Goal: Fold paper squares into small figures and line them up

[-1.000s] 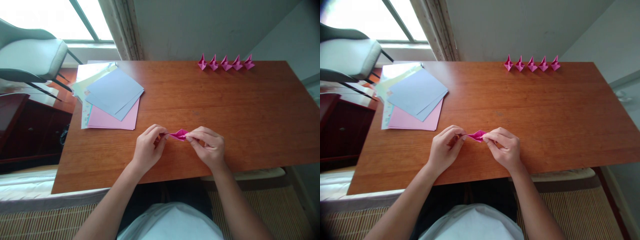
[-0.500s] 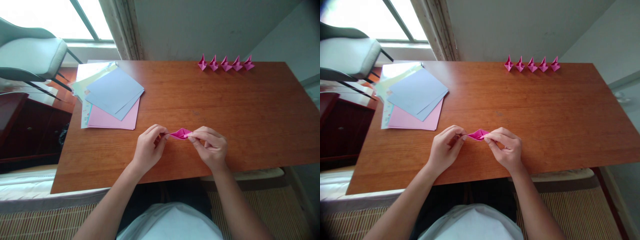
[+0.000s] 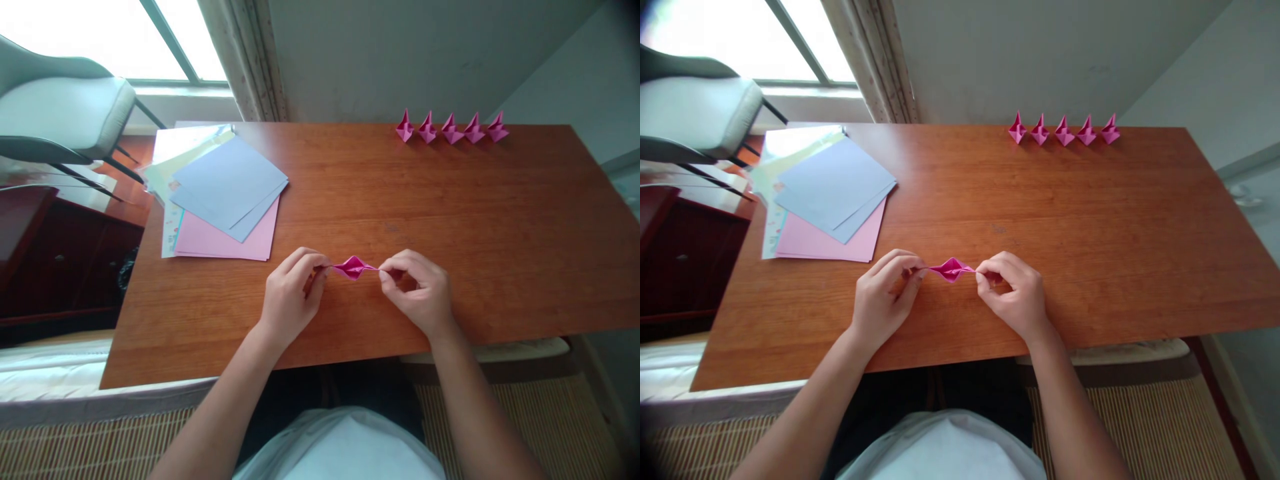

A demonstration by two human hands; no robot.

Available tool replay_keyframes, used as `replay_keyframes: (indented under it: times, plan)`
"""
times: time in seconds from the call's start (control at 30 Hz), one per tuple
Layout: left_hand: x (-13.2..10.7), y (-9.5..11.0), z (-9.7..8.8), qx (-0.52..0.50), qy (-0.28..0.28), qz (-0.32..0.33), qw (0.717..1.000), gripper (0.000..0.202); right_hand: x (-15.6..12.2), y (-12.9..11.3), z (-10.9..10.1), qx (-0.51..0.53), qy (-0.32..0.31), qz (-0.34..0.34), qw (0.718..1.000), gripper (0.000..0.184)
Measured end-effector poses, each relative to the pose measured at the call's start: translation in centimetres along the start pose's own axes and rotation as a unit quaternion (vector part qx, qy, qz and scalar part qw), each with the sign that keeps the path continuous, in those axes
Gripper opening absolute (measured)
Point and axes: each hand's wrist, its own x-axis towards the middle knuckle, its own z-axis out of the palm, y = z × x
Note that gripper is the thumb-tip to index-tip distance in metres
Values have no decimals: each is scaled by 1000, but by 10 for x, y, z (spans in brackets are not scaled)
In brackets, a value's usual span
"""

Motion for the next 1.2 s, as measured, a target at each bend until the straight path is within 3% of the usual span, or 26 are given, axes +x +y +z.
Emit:
replay_keyframes:
  times: [0.1,0.5,0.8,1.07,1.2]
  plan:
    - [1,-1,-3,21,-9,-3,1000,8,0,3,-5,-26,-25,-12,999,14]
    - [3,2,-5,-12,-8,-30,999,9,-1,5,-10,48,8,55,997,14]
    - [-3,-3,3,34,-45,16,998,11,1,2,-3,28,-59,7,998,13]
    - [-3,-3,3,45,-71,-1,996,13,0,3,-1,1,-94,11,996,8]
    - [-2,0,1,27,-57,-13,998,15,-2,3,0,-1,-94,5,996,17]
